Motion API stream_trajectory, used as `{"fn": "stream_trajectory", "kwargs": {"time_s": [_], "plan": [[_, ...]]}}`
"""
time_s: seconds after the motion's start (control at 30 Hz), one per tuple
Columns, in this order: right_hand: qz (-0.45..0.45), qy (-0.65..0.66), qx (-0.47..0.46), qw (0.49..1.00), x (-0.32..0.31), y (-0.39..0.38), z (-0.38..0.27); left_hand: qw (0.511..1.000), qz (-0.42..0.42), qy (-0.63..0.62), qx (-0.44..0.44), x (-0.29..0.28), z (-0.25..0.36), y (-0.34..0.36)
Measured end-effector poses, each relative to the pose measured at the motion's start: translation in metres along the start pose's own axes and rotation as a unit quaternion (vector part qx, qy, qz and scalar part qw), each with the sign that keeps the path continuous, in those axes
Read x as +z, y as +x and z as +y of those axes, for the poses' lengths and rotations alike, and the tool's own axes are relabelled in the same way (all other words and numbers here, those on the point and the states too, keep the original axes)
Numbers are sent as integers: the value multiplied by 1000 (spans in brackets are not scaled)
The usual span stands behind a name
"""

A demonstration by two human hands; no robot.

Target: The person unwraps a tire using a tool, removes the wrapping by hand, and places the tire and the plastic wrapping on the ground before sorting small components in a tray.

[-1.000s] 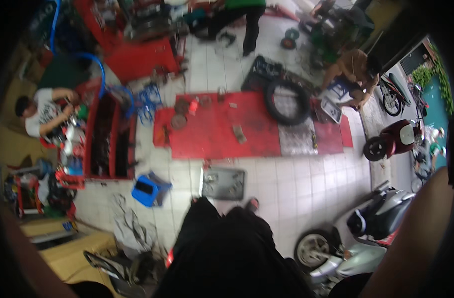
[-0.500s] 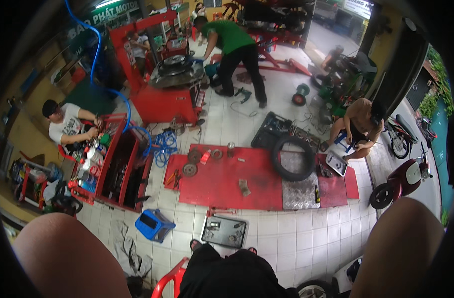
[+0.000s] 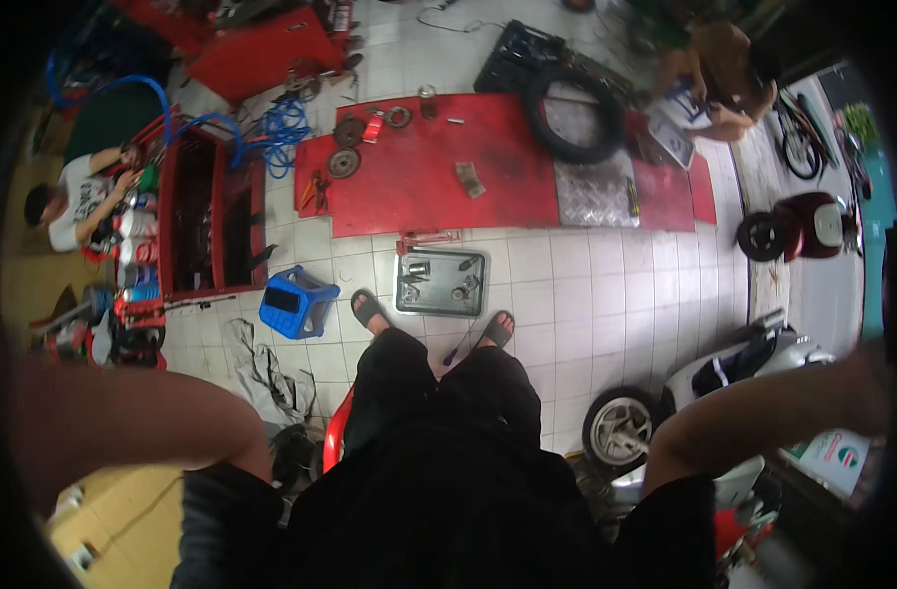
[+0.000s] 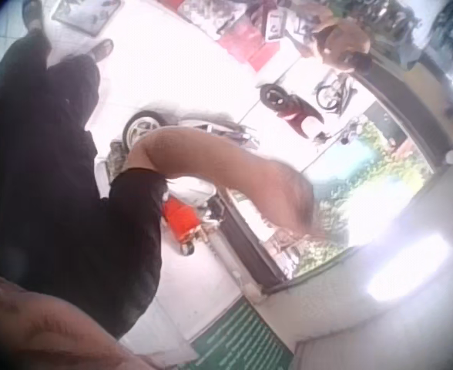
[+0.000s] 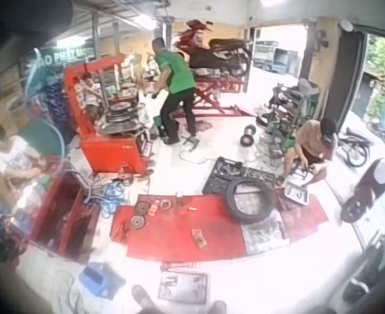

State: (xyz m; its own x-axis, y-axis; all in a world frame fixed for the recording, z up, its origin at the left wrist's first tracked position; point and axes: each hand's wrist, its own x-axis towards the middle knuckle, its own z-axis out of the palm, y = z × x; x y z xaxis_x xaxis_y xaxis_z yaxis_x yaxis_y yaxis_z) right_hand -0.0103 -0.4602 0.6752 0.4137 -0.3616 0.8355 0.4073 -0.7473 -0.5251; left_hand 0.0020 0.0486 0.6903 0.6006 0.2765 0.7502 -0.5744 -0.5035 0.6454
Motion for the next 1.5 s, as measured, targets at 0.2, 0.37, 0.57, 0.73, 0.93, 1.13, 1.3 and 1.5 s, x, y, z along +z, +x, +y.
{"fn": "stream_trajectory", "kwargs": {"time_s": [0.2,0.37,0.57,0.73,0.93,1.13,1.3,1.5], "plan": [[-221,84,516,823,29,-347,91,751,-268,-46,-602,46,-245,-251],[-448,-44,648,614,52,-615,110,652,-650,116,-373,43,-342,-477],[-628,-109,531,558,87,-836,193,559,-752,68,-343,62,-403,-608],[-755,-51,342,557,178,-763,214,545,-808,115,-190,103,-420,-596],[-713,-195,247,627,192,-727,249,674,-706,147,-162,123,-418,-574],[-688,-81,207,690,181,-720,237,673,-711,152,-135,99,-400,-572],[-683,-104,153,707,189,-702,226,720,-674,163,-8,96,-377,-550],[-568,8,122,814,162,-700,160,737,-674,42,-20,72,-348,-536]]}}
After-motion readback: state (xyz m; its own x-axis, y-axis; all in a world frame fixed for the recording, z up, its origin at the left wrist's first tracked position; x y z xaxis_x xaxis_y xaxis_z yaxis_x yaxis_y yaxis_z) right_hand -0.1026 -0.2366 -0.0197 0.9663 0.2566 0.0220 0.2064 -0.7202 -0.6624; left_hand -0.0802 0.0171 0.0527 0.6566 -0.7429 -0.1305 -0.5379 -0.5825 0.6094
